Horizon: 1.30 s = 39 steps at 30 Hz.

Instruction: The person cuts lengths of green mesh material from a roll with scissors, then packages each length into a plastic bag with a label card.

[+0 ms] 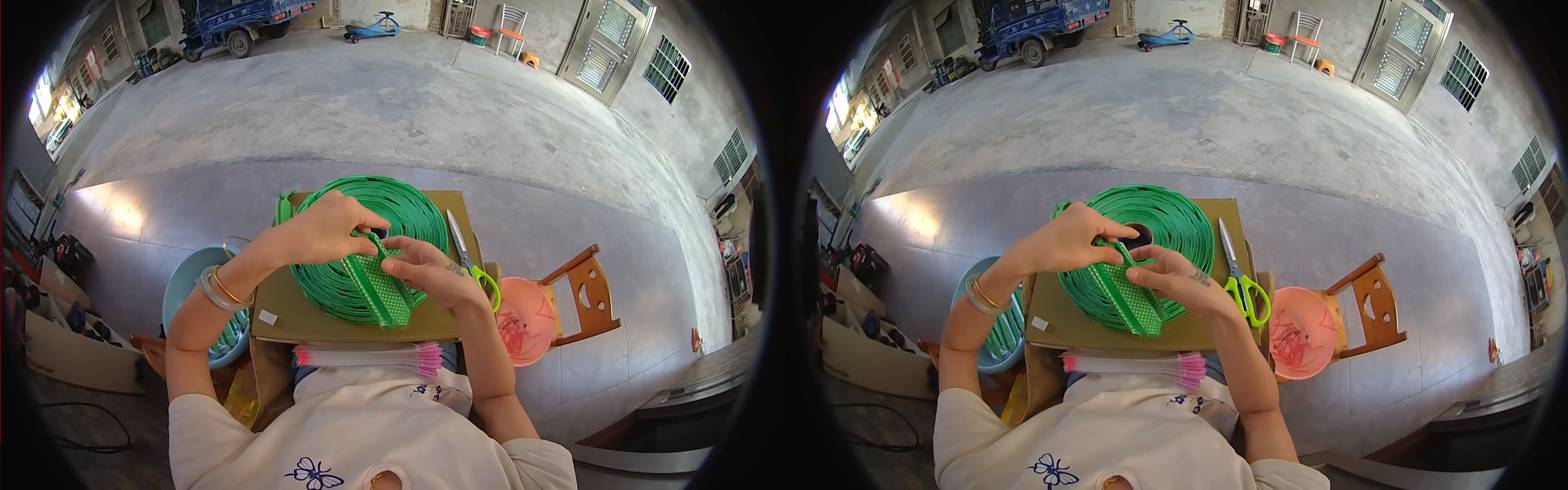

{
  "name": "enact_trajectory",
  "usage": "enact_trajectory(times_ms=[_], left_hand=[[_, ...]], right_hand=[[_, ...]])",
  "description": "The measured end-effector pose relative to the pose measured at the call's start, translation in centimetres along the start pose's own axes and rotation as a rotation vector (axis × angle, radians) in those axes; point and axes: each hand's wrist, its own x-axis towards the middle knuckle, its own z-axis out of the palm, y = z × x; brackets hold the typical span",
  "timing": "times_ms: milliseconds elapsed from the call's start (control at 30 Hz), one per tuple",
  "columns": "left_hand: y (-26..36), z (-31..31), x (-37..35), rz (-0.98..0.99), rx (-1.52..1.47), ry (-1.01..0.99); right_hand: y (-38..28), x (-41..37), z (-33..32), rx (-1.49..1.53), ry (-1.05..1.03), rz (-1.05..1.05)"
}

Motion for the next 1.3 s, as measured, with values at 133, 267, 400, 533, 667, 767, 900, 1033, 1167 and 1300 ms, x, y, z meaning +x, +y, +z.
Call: enact_trajectory(times_ms=[133,267,400,533,667,767,900,1033,1167,1300], left_hand=[[0.5,0.0,0.3,0.086,0.07,-0.004],[0.5,-0.1,0.7,0.093,0.069,-0.048],[0.5,-0.5,0.7,0.108,0.128,-0.064],[0.2,-0.4,0.8,0.135,0.166,-0.046],[-0.3,0.6,0.5,0.231,0.095,0.367],[-0.5,0.8,-1.1,0.063,-0.072,0.428],[-0.1,3.1,-3.3,0.168,-0.316,0.206],[0.1,4.4,-3.6,0.266,-0.351,0.103],[-0.1,4.6,-3.1,0.296,-0.373,0.17],[-1.2,6.3,-2.6,0.27,-0.456,0.269]], right_hand=[[1.8,1.1,-0.2,0.075,-0.297,-0.031],[2.6,1.7,-0.3,0.194,-0.302,0.024],[2.4,1.6,0.0,0.312,-0.301,0.037],[3.3,2.0,-0.1,0.231,-0.323,0.036],[3.3,2.3,-0.2,0.344,-0.18,-0.074],[2.6,1.6,-1.0,0.609,-0.068,-0.148],[2.4,1.4,-2.3,0.845,-0.064,-0.121],[2.8,1.6,-2.2,0.969,-0.269,-0.104],[2.6,1.2,-1.6,0.984,-0.315,-0.092],[1.9,0.6,-1.0,1.024,-0.294,-0.101]])
